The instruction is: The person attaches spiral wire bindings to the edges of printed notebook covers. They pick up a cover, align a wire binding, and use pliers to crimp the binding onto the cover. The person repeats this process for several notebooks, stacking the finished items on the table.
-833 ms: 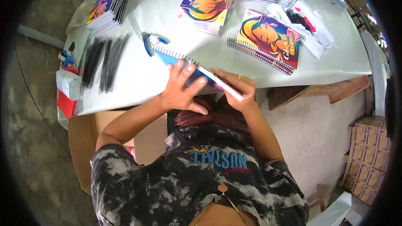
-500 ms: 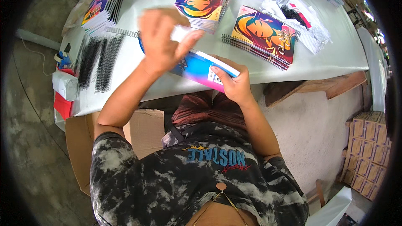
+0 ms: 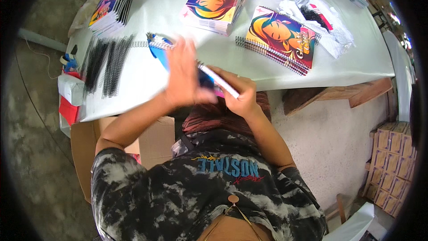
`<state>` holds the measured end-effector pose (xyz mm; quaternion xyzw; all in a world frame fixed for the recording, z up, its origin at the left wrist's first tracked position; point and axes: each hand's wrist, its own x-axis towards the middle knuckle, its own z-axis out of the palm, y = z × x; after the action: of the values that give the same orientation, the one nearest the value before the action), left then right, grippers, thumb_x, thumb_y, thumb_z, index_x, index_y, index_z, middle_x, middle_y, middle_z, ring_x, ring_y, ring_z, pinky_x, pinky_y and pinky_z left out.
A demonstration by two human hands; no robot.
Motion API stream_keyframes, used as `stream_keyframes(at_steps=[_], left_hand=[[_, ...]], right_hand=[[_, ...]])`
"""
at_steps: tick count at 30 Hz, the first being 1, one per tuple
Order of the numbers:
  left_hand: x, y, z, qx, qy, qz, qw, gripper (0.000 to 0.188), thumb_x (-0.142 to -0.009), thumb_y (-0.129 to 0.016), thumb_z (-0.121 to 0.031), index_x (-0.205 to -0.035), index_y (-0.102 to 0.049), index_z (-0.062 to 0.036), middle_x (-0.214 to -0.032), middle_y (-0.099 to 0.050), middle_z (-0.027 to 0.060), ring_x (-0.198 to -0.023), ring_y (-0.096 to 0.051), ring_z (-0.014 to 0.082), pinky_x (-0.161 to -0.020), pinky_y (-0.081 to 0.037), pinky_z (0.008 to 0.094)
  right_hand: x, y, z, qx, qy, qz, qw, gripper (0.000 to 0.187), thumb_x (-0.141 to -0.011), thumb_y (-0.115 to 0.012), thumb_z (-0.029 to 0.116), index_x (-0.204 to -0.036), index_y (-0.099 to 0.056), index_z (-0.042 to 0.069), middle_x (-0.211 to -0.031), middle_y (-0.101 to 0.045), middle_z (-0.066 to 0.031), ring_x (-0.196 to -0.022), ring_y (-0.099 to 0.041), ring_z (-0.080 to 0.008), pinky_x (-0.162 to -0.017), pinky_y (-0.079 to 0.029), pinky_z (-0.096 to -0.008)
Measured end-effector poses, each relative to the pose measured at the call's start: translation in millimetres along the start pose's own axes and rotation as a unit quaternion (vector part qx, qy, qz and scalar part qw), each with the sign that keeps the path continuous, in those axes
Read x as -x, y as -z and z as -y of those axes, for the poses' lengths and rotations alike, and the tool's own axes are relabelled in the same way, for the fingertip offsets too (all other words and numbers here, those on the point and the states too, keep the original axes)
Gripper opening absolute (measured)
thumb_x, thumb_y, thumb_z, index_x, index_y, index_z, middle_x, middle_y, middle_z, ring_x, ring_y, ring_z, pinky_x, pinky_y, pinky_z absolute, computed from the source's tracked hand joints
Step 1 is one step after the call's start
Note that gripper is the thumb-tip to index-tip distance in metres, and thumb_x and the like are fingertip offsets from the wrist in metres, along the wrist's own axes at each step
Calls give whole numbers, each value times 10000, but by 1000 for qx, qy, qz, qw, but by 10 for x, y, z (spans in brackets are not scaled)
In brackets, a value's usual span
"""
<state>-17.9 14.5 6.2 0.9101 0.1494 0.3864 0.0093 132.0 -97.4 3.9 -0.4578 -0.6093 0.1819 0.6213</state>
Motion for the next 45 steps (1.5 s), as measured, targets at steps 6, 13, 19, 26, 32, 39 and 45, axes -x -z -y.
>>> stream_keyframes(at_steps=[6,13,19,26,32,39,45], left_hand=[[201,-33,260,-69,-126,-65,987,1058,-690,-448,-786,-1361,-277,15,-1323,-313,325,-1228,-301,474,-921,-245,647],[98,51,12,149,-159,109,970,1067,-657,-469,-796,-1348,-320,4,-1330,-351,251,-1241,-283,470,-1015,-121,620],[158,-195,-169,60,-31,-12,998,1119,-585,-538,-790,-1271,-375,79,-1342,-229,343,-1232,-268,501,-944,-176,671],[-82,59,-299,48,-71,-28,996,948,-643,-529,-762,-1290,-410,-80,-1157,-446,241,-1137,-386,401,-902,-316,582],[100,-52,-102,96,-159,4,982,1060,-643,-506,-770,-1335,-332,13,-1188,-424,273,-1107,-394,416,-888,-263,646],[253,-336,-289,94,-147,-37,984,1099,-648,-436,-821,-1378,-284,-14,-1382,-268,278,-1300,-190,485,-1034,-65,593],[-162,-39,-259,35,-70,-5,997,1031,-674,-400,-810,-1339,-333,-25,-1302,-375,234,-1256,-252,483,-980,-151,633]], right_hand=[[-24,-12,55,10,84,29,996,491,-664,-587,-91,-1142,-589,22,-1080,-627,-152,-936,-641,-269,-788,-506,-319],[-45,27,-22,33,96,-23,995,422,-713,-593,-71,-1120,-605,40,-1021,-646,-143,-874,-652,-267,-733,-518,-329],[-25,-28,-61,30,75,-25,996,462,-689,-602,-53,-1140,-590,43,-1043,-636,-150,-851,-650,-275,-723,-516,-330],[-11,-121,-56,72,131,-4,989,515,-617,-616,-44,-1122,-598,55,-1000,-651,-125,-834,-650,-277,-702,-517,-340],[-65,-11,-71,32,63,-10,997,448,-697,-603,-10,-1141,-583,48,-979,-653,-144,-850,-652,-281,-721,-513,-325],[-42,-36,-66,-11,2,-40,999,388,-748,-633,36,-1132,-575,33,-998,-643,-158,-888,-646,-288,-738,-509,-329],[-71,-184,19,73,61,-8,995,446,-685,-629,29,-1127,-574,37,-1006,-639,-168,-828,-648,-297,-693,-504,-378]])
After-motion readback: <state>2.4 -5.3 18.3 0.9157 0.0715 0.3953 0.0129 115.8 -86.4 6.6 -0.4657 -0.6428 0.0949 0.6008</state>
